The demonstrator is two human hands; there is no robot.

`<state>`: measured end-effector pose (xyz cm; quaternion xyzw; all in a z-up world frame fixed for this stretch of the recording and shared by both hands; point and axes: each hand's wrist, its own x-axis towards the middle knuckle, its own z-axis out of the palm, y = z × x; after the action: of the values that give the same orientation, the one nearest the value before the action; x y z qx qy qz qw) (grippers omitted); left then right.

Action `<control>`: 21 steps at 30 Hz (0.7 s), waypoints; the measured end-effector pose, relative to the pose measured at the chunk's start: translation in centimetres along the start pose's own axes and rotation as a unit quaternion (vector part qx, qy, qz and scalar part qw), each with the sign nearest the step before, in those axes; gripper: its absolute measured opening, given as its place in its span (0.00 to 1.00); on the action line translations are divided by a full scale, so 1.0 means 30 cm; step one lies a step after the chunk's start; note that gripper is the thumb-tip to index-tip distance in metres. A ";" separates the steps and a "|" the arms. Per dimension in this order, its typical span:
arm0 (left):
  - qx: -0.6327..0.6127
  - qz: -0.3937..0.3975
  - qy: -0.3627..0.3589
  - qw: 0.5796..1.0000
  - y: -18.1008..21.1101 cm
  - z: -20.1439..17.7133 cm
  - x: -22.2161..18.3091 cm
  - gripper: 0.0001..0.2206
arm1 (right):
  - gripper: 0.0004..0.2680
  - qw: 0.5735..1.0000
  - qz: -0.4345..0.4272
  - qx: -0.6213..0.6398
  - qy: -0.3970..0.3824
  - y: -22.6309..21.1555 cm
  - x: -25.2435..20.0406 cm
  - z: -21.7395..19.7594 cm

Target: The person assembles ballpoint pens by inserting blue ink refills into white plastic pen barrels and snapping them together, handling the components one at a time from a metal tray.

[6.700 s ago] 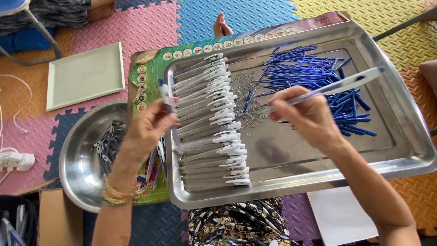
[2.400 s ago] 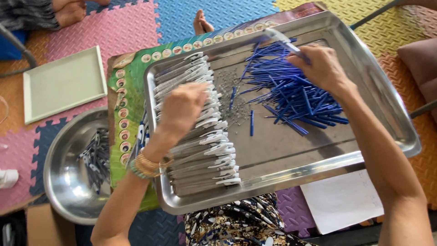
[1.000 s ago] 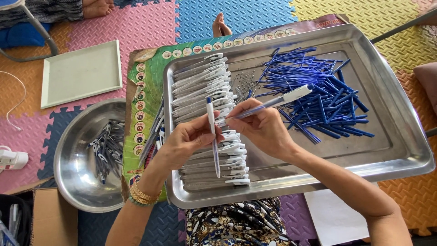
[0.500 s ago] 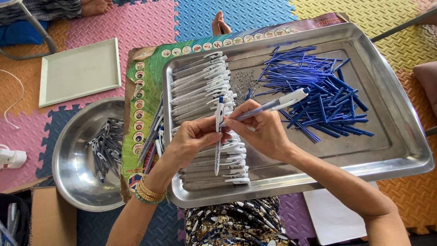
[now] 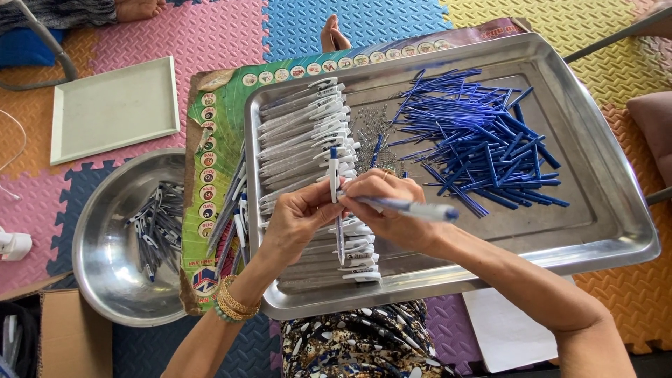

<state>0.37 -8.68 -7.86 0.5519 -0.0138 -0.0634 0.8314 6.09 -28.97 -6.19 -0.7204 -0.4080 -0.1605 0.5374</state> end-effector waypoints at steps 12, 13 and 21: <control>0.071 -0.035 -0.071 0.994 0.072 0.030 0.015 0.21 | 0.07 0.999 0.025 -0.035 -0.008 0.062 0.075 -0.124; 0.070 -0.034 -0.073 0.994 0.056 0.014 0.027 0.21 | 0.07 0.999 0.025 -0.037 -0.008 0.069 0.074 -0.128; 0.083 -0.085 -0.156 0.981 0.039 0.017 0.060 0.22 | 0.07 0.942 0.221 0.245 -0.062 0.094 0.042 -0.141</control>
<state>2.21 -8.92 -6.69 0.6015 -0.1017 -0.2179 0.7619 9.88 -32.54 -5.59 -0.6468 -0.2978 0.1124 0.6930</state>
